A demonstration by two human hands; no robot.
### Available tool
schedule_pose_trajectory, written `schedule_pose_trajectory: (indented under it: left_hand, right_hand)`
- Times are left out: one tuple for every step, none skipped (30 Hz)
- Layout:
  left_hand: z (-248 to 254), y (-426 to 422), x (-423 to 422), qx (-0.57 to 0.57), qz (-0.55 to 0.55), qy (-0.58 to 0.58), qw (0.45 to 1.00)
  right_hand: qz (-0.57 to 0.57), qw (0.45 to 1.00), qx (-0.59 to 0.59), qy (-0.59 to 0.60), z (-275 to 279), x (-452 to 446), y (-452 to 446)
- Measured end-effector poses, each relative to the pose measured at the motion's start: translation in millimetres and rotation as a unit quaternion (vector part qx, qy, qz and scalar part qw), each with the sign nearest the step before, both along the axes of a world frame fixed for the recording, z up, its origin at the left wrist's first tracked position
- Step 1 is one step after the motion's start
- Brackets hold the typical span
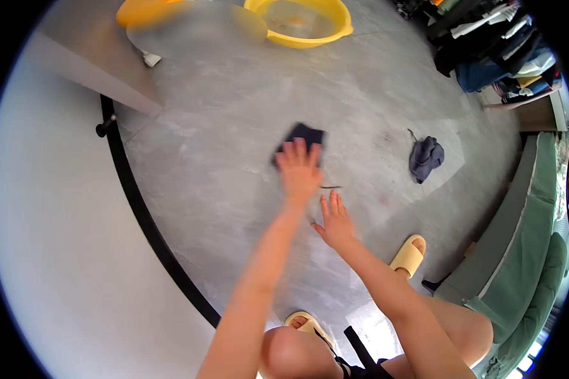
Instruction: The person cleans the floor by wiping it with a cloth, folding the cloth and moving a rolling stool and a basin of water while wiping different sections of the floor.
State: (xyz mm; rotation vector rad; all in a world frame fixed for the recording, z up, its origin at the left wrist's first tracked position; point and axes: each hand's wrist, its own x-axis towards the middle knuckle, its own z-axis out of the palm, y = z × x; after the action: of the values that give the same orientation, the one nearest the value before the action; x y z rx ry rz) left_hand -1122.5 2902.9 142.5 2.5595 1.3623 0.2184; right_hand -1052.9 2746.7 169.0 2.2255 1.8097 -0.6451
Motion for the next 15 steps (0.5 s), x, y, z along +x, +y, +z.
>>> schedule_pose_trajectory:
  left_hand:
    - [-17, 8, -22, 0.067, 0.080, -0.005, 0.995]
    - [-29, 24, -48, 0.120, 0.131, 0.007, 0.984]
    - [-28, 41, -69, 0.110, 0.191, 0.039, 0.975]
    - [-32, 58, -86, 0.125, 0.238, 0.056, 0.962]
    - [-25, 71, -92, 0.121, 0.260, 0.050, 0.957]
    - [-27, 76, -80, 0.112, 0.284, 0.041, 0.951]
    - [-30, 81, -69, 0.103, 0.310, 0.034, 0.945]
    - [-27, 80, -51, 0.100, 0.265, 0.041, 0.958]
    - [-24, 73, -25, 0.095, 0.218, 0.049, 0.970]
    - [-20, 61, 2, 0.092, 0.172, 0.057, 0.979]
    - [-19, 41, 29, 0.092, 0.113, 0.033, 0.989]
    - [-19, 16, 55, 0.091, 0.053, 0.010, 0.994]
    - [-17, -8, 77, 0.069, 0.000, -0.009, 0.998]
    - [-17, -28, 94, 0.025, -0.060, -0.024, 0.998]
    - [-27, -45, 101, 0.003, -0.111, -0.104, 0.988]
  right_hand:
    - [-0.002, 1.000, 0.009, 0.003, 0, -1, 4]
    - [-0.003, 1.000, 0.008, 0.004, -4, -2, 5]
    - [-0.006, 1.000, 0.006, 0.006, -7, -3, 3]
    - [-0.008, 1.000, 0.005, 0.007, -8, -3, 2]
    - [-0.012, 1.000, 0.009, 0.012, -7, -2, 2]
    - [-0.015, 1.000, 0.012, 0.018, -6, -2, 1]
    - [-0.015, 1.000, 0.014, 0.023, -6, -2, 1]
    - [-0.016, 0.999, 0.015, 0.029, -7, -2, 2]
    - [-0.017, 0.999, 0.015, 0.035, -6, -3, 1]
    - [-0.018, 0.999, 0.016, 0.042, -6, -1, -1]
    - [-0.001, 0.999, 0.013, 0.052, -4, 4, -2]
    - [0.015, 0.998, 0.010, 0.063, -2, 11, -2]
    - [0.032, 0.997, 0.008, 0.073, -2, 18, -2]
    - [0.075, 0.993, 0.034, 0.087, -6, 30, -5]
    - [0.119, 0.986, 0.061, 0.099, -12, 48, -10]
